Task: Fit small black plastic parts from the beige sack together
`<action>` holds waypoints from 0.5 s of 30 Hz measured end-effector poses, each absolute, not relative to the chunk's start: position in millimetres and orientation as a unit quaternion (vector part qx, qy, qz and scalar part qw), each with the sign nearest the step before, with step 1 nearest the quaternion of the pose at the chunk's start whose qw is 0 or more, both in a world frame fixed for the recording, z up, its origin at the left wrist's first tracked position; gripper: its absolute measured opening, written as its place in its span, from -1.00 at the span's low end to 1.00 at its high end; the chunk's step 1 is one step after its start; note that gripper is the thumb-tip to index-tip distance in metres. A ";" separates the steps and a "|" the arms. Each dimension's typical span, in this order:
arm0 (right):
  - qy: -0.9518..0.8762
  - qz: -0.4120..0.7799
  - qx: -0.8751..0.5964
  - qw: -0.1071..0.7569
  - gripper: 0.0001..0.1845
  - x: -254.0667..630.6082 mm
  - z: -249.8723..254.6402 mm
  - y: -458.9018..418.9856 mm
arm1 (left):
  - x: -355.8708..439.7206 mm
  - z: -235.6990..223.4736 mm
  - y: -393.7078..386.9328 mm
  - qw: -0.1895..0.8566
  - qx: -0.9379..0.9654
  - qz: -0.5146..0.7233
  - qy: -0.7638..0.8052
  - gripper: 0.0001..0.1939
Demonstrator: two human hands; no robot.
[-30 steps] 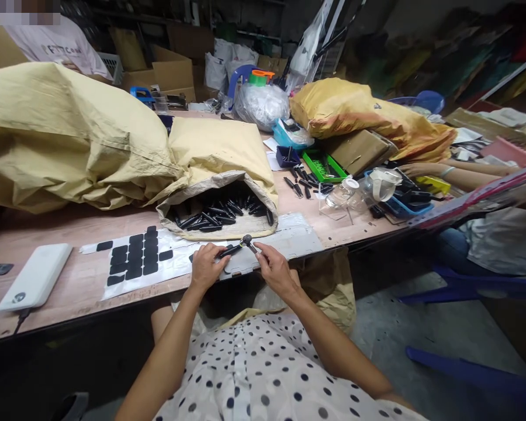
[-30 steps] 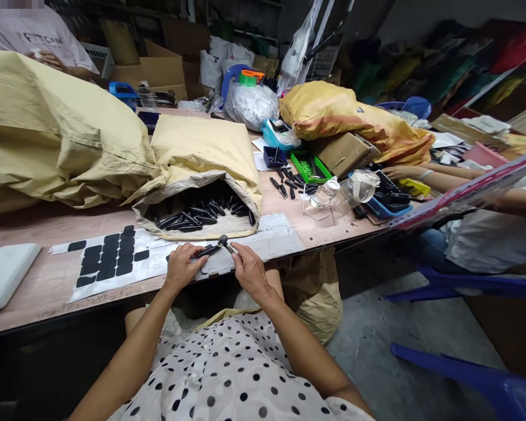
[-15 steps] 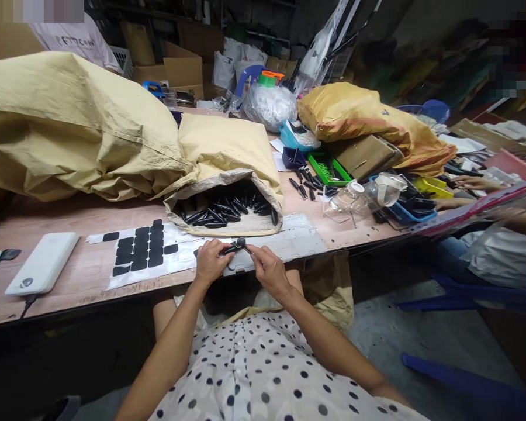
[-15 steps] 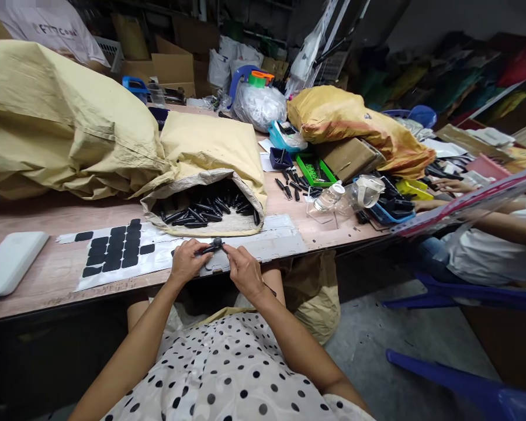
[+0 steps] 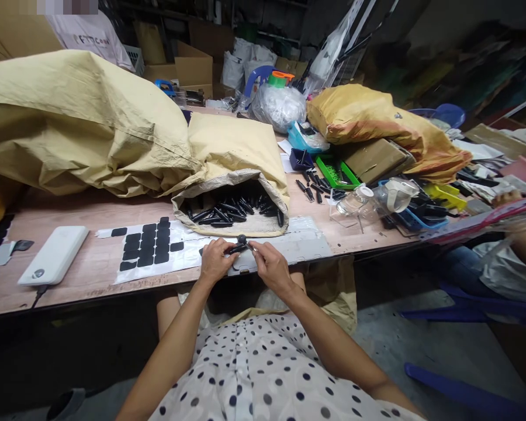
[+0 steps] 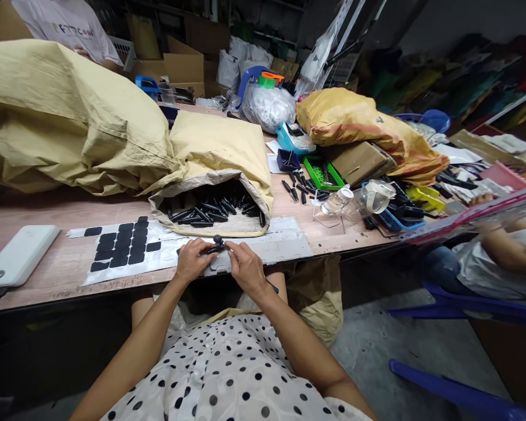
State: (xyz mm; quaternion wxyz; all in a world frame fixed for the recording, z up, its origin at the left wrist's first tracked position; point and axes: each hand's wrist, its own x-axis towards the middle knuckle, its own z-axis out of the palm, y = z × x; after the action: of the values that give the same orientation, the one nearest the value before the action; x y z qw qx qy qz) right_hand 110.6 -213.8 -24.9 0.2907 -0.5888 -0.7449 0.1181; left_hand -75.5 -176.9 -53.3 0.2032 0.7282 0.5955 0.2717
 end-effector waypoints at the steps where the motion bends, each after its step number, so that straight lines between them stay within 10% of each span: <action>1: -0.741 0.103 -0.596 0.291 -0.59 114.3 -25.8 -205.7 | -75.2 -52.7 -177.1 0.202 0.727 0.272 0.596 -0.84; 15: -0.785 -0.039 -0.590 0.186 -0.68 136.4 -50.0 -159.7 | -79.8 -51.6 -177.8 0.194 0.731 0.272 0.595 -0.86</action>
State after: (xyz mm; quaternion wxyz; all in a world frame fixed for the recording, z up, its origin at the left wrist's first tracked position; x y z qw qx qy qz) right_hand 136.4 -159.7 -50.0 0.1861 -0.5899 -0.7847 -0.0394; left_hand -79.8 -177.8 -51.6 0.1936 0.7311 0.5948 0.2725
